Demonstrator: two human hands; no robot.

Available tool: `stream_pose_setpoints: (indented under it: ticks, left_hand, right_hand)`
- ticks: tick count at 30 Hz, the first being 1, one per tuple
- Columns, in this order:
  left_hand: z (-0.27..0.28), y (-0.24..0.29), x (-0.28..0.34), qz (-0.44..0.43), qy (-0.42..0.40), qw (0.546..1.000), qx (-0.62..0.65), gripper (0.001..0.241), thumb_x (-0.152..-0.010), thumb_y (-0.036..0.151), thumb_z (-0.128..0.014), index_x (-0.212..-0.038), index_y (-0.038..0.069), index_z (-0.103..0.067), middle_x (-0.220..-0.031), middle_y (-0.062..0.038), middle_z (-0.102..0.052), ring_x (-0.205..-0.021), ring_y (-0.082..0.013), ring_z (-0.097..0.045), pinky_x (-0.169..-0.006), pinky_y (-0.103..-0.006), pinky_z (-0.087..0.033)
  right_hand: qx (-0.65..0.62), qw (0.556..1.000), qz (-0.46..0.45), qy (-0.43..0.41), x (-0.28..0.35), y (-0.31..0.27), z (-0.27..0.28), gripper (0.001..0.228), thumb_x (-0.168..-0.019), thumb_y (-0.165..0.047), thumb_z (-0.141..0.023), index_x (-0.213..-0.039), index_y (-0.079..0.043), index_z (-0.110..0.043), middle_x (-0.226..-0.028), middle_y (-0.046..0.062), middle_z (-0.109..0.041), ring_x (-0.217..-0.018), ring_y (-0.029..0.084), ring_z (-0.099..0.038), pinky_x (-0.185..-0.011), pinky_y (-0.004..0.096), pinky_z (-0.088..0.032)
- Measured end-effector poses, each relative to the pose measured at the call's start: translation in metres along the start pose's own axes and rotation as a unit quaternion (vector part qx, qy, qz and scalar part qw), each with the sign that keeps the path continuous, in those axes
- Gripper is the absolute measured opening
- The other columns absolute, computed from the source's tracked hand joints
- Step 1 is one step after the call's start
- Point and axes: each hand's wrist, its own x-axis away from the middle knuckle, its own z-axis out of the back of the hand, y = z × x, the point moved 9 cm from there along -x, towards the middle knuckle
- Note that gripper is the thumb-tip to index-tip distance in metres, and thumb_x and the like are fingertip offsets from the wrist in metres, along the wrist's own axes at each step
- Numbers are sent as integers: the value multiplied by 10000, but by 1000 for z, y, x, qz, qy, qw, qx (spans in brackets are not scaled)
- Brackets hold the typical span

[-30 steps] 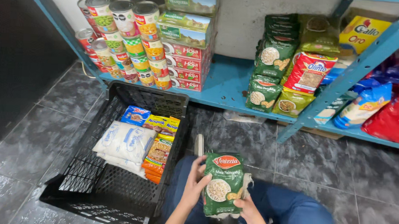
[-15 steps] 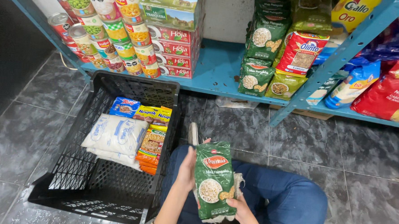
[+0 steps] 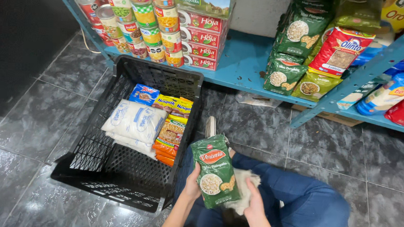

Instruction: The person wipes various packaged food items with a cloth and places them into a black crate while sitting on the floor of a storage area.

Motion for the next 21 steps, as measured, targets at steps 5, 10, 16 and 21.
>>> stream_pose_setpoints:
  ticks: [5, 10, 16, 21]
  left_hand:
    - [31, 0, 1, 39, 72, 996, -25, 631, -865, 482, -378, -1332, 62, -441, -1325, -157, -518, -1213, -322, -498, -1038, -476, -395]
    - [23, 5, 1, 56, 64, 996, -13, 662, -850, 497, -391, -1339, 52, -424, -1334, -166, -505, -1212, -323, -495, -1041, -467, -390]
    - [8, 18, -1, 26, -2, 990, -136, 646, -901, 492, -304, -1337, 31, -425, -1363, -142, -474, -1248, -245, -458, -1051, -375, -365]
    - [9, 49, -3, -65, 101, 979, -162, 344, -954, 266, -479, -1084, -22, -616, -1056, -106, -606, -943, -187, -562, -968, -427, -427]
  right_hand:
    - [-56, 957, 278, 56, 40, -67, 16, 469, -898, -215, -429, -1337, -53, -419, -1287, 184, -497, -1194, 308, -481, -973, 458, -399]
    - [442, 726, 484, -208, 71, -49, -75, 435, -794, -207, -656, -1208, -95, -580, -1297, 99, -469, -1203, 318, -337, -999, 511, -198]
    - [670, 439, 521, -295, 57, 3, -149, 808, -740, -293, -688, -1441, -212, -294, -1534, 76, -163, -1401, 442, -8, -1085, 642, -109]
    - [561, 522, 587, -263, 44, -37, -201, 610, -808, -253, -576, -1387, -116, -439, -1447, 65, -391, -1343, 352, -268, -1076, 470, -227]
